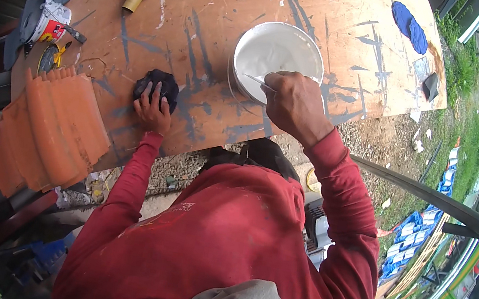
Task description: The person stirs paint in a bucket using a scraper and a paint roller, applies the paint to roof tiles with the roller, and cleans the paint roller and their hands using a cloth and liquid from a bottle.
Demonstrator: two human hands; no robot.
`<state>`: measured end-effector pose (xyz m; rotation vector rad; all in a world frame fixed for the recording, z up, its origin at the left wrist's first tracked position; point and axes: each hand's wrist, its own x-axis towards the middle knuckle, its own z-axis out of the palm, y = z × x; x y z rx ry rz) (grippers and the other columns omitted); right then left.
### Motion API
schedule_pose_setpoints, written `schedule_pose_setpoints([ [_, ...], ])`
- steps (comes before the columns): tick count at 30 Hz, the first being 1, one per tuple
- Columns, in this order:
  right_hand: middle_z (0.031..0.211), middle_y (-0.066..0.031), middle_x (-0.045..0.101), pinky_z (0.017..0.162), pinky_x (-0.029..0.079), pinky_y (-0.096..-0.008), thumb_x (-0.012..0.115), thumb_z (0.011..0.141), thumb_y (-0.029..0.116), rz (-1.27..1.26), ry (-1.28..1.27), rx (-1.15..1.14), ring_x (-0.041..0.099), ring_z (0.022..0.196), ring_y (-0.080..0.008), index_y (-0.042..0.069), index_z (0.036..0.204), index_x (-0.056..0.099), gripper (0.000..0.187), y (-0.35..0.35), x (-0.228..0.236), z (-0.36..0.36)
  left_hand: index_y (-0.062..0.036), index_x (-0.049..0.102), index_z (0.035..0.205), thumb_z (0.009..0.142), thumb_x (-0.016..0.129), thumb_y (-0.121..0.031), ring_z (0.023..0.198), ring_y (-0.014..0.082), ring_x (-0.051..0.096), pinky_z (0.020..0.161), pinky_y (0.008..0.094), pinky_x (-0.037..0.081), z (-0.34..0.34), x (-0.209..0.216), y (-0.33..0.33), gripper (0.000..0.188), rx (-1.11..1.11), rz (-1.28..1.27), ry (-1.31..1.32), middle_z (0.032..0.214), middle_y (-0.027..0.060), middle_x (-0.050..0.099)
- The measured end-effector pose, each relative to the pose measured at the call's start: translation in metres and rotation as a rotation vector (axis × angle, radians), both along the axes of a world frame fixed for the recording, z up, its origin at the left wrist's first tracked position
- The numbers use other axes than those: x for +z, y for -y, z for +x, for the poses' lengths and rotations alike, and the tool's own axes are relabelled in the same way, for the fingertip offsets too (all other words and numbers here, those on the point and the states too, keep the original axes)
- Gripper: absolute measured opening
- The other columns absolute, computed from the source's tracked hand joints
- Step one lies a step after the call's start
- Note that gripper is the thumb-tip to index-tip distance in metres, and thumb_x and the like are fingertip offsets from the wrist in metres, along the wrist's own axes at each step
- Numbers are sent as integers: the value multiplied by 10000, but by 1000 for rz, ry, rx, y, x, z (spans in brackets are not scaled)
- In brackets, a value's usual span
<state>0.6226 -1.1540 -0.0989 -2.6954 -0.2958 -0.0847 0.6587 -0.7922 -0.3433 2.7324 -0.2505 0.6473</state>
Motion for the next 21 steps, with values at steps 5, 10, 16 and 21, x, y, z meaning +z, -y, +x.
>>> schedule_pose_setpoints([
  [5, 749, -220, 667, 641, 523, -505, 682, 893, 97, 128, -67, -54, 669, 724, -448, 31, 828, 716, 99, -7, 22, 3, -243, 669, 1421, 974, 626, -248, 1127, 338, 584, 1000, 450, 456, -2, 1, -2, 449, 13, 9, -24, 1473, 65, 602],
  [10, 767, -230, 678, 635, 534, -499, 699, 913, 130, 274, -209, -175, 682, 734, -448, 30, 855, 725, 119, -4, 32, 12, -225, 667, 1424, 962, 637, -237, 1117, 348, 584, 1009, 458, 455, 0, 2, -4, 463, -6, -14, -11, 1466, 81, 602],
  [16, 777, -241, 700, 599, 532, -436, 734, 929, 147, 40, 113, -131, 707, 671, -395, -28, 934, 742, 175, 8, 10, 32, -226, 658, 1433, 966, 628, -245, 1060, 356, 548, 994, 463, 472, 1, 2, -5, 469, -23, -8, -21, 1477, 76, 583],
  [21, 788, -205, 699, 596, 532, -475, 712, 918, 126, 89, 235, -191, 684, 703, -440, 39, 879, 731, 97, 9, -5, 46, -224, 661, 1431, 970, 619, -259, 1058, 363, 547, 995, 467, 471, 3, 1, -7, 464, -41, -18, -13, 1474, 81, 586],
])
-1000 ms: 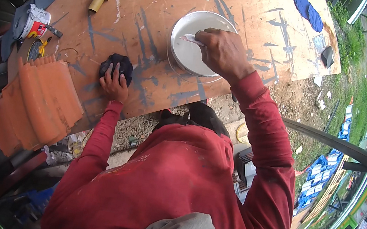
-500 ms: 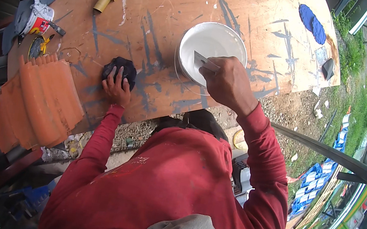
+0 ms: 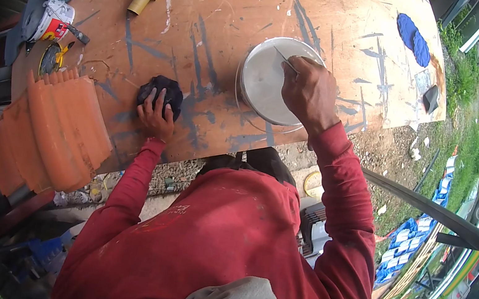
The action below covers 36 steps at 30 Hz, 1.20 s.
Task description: The person stirs paint in a bucket using a scraper and a paint roller, applies the paint to roof tiles with the roller, and cleans the paint roller and their hands using a cloth and liquid from a bottle.
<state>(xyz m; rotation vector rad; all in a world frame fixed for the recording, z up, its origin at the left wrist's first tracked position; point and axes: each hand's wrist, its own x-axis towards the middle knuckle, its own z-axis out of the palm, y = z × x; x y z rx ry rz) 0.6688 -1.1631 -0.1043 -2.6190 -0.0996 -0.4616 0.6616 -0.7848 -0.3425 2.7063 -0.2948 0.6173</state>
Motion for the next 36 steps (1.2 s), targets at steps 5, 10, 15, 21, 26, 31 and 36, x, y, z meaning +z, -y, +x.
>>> schedule_pose_setpoints([
  [5, 772, -196, 695, 574, 522, -454, 720, 922, 114, 138, 106, -54, 684, 678, -423, 34, 876, 727, 92, -2, 4, 4, -224, 664, 1430, 971, 617, -260, 1070, 364, 551, 993, 465, 472, -1, 1, 2, 462, 9, -6, -12, 1477, 83, 588],
  [10, 722, -201, 676, 560, 507, -442, 717, 930, 128, 169, 34, -101, 682, 653, -417, 16, 869, 721, 127, 1, 3, 2, -233, 672, 1423, 972, 610, -266, 1087, 354, 559, 984, 460, 477, -1, -1, 2, 456, 11, 12, -4, 1483, 73, 590],
  [15, 685, -219, 649, 567, 501, -458, 706, 916, 130, 283, -101, -273, 665, 635, -434, -2, 841, 696, 152, -8, 2, -12, -198, 671, 1420, 972, 612, -246, 1184, 339, 592, 1017, 471, 436, -1, 2, 3, 454, 17, 4, -34, 1467, 111, 608],
  [21, 681, -255, 591, 567, 459, -489, 681, 889, 72, 270, -73, -161, 610, 627, -472, -17, 767, 620, 163, -34, 5, -31, -199, 670, 1419, 965, 619, -236, 1173, 342, 588, 1014, 469, 438, 0, 0, 3, 459, 6, -29, -18, 1460, 109, 609],
  [26, 685, -259, 594, 564, 456, -481, 678, 881, 58, 311, -161, -197, 610, 640, -482, -22, 760, 615, 158, -37, 5, -41, -216, 663, 1428, 963, 634, -243, 1107, 350, 570, 992, 463, 458, 1, 1, 1, 467, 8, -1, -13, 1470, 94, 595],
  [31, 671, -248, 617, 552, 466, -440, 682, 894, 50, 307, -155, -205, 655, 608, -426, -36, 780, 647, 148, -34, 7, -46, -222, 657, 1434, 963, 647, -254, 1070, 355, 554, 977, 461, 473, 0, 0, -2, 471, 7, -8, -22, 1484, 83, 577],
  [36, 680, -220, 670, 541, 484, -407, 685, 934, 65, 321, 45, -332, 687, 596, -386, -46, 800, 676, 174, -31, 19, -34, -223, 655, 1436, 964, 644, -251, 1055, 358, 552, 976, 457, 475, -2, -2, -3, 472, 3, -11, -20, 1483, 83, 579],
])
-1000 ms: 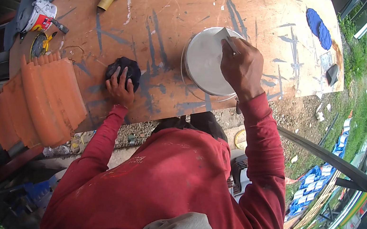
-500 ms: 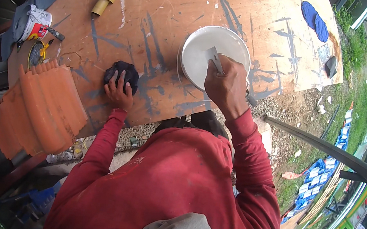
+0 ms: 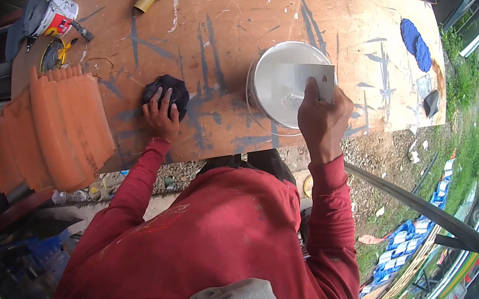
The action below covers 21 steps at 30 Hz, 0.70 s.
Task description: The person stirs paint in a bucket using a scraper and a paint roller, applies the paint to roof tiles with the roller, and cleans the paint roller and their hands using a cloth and liquid from a bottle.
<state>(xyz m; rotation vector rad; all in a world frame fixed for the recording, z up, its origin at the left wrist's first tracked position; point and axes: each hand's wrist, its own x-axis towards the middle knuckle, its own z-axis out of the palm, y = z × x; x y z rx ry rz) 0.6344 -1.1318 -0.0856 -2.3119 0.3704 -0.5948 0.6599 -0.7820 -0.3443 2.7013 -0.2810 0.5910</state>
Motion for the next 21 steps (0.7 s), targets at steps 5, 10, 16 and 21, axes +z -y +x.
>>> schedule_pose_setpoints([
  [5, 663, -223, 655, 546, 492, -426, 696, 943, 105, -165, 87, -9, 689, 603, -401, -21, 782, 673, 205, 4, -32, 12, -225, 655, 1436, 962, 634, -255, 1051, 362, 560, 972, 455, 478, 1, -1, 2, 475, 3, 10, 13, 1481, 84, 584],
  [10, 657, -240, 660, 557, 503, -437, 710, 927, 125, -11, -38, -100, 697, 607, -407, -47, 805, 688, 212, 14, -23, 14, -230, 662, 1427, 959, 624, -252, 1049, 359, 564, 968, 453, 481, 2, -2, 4, 470, 6, 4, 23, 1481, 77, 590],
  [16, 635, -241, 654, 548, 504, -439, 725, 911, 120, -77, -28, -49, 688, 608, -429, -43, 804, 690, 197, 5, -28, -3, -230, 666, 1418, 959, 635, -259, 1049, 356, 570, 961, 454, 483, 3, 0, 3, 462, -4, 25, 44, 1469, 78, 595],
  [21, 623, -240, 638, 542, 501, -450, 734, 899, 111, -141, -96, -11, 673, 606, -449, -38, 798, 677, 189, 0, -4, 2, -195, 663, 1419, 960, 632, -231, 1142, 344, 589, 991, 471, 440, 1, -2, 0, 461, -21, -10, 17, 1459, 117, 599],
])
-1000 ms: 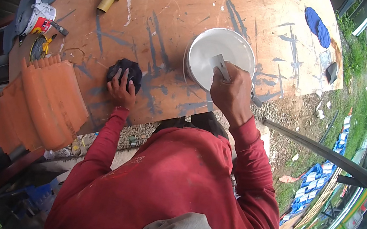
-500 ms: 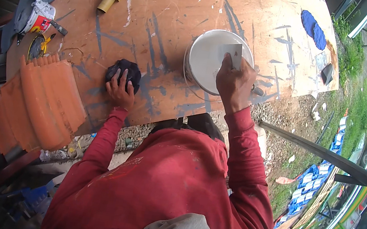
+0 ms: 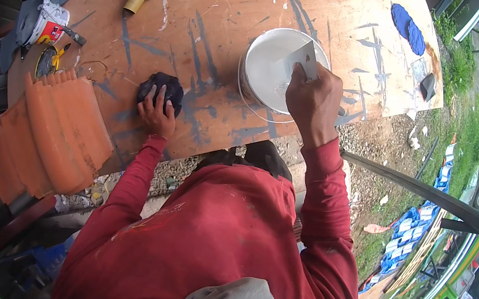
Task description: The person stirs paint in a bucket using a scraper and a paint roller, applies the paint to roof tiles with the roller, and cleans the paint roller and their hands using a cloth and liquid from a bottle.
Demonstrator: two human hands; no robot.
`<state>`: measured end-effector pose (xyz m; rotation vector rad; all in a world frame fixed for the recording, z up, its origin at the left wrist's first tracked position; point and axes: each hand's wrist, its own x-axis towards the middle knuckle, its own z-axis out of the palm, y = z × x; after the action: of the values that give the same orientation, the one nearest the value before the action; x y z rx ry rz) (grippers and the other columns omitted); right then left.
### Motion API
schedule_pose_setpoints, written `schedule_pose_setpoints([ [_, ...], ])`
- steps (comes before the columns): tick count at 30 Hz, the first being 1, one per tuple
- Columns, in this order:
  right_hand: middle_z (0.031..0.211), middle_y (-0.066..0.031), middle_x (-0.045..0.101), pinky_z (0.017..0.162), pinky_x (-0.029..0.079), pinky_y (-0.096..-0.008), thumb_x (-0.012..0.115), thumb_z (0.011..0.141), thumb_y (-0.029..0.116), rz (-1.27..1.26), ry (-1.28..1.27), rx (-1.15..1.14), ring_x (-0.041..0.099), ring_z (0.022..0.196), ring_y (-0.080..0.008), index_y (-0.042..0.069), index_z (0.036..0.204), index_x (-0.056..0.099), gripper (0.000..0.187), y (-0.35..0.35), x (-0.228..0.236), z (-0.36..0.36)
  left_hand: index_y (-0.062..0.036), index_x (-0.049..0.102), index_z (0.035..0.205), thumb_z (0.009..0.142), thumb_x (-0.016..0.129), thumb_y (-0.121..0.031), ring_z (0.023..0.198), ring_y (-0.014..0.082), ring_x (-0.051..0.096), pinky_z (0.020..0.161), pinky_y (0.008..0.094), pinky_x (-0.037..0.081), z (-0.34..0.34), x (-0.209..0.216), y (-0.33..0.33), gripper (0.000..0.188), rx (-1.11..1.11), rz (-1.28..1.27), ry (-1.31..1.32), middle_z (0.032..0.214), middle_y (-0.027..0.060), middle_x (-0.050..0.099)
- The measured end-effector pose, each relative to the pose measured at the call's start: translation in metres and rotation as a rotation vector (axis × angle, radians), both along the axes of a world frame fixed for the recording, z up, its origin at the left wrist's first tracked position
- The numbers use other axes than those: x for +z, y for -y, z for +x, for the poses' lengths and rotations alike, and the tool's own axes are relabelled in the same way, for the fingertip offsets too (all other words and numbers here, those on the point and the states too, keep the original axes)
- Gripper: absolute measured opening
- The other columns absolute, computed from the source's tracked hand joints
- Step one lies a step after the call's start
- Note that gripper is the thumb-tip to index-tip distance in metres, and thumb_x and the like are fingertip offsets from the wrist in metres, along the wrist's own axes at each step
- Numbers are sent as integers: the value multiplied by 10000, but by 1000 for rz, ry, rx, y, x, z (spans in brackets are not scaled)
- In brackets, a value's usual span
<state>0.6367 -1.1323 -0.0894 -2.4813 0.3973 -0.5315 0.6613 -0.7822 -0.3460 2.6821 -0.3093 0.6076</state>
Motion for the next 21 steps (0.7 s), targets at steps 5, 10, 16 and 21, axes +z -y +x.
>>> schedule_pose_setpoints([
  [5, 679, -260, 658, 548, 504, -454, 704, 912, 90, -108, 53, 88, 680, 641, -457, -43, 820, 693, 161, 0, -10, 5, -224, 659, 1424, 949, 660, -231, 1058, 356, 562, 969, 456, 479, 2, 0, 1, 474, 2, 5, 21, 1463, 90, 591],
  [10, 715, -287, 661, 581, 518, -465, 709, 903, 83, 103, 56, 33, 677, 674, -485, -49, 833, 696, 150, -10, 4, -1, -225, 657, 1426, 947, 660, -232, 1050, 359, 559, 970, 460, 478, 1, 0, 1, 479, 12, 11, 24, 1466, 90, 589],
  [16, 726, -280, 678, 596, 532, -468, 720, 902, 84, 153, 1, 94, 696, 709, -482, -61, 862, 716, 150, -13, 12, 4, -232, 663, 1419, 946, 659, -234, 1052, 357, 560, 960, 457, 484, 0, -1, 0, 474, 12, 8, 23, 1467, 80, 589],
  [21, 857, -308, 708, 681, 569, -475, 755, 868, 77, 121, -42, 145, 715, 812, -493, -67, 978, 724, 184, -2, -17, 8, -237, 661, 1422, 944, 664, -235, 1063, 361, 564, 949, 456, 494, 1, 1, 2, 478, 19, 7, 26, 1460, 76, 592],
])
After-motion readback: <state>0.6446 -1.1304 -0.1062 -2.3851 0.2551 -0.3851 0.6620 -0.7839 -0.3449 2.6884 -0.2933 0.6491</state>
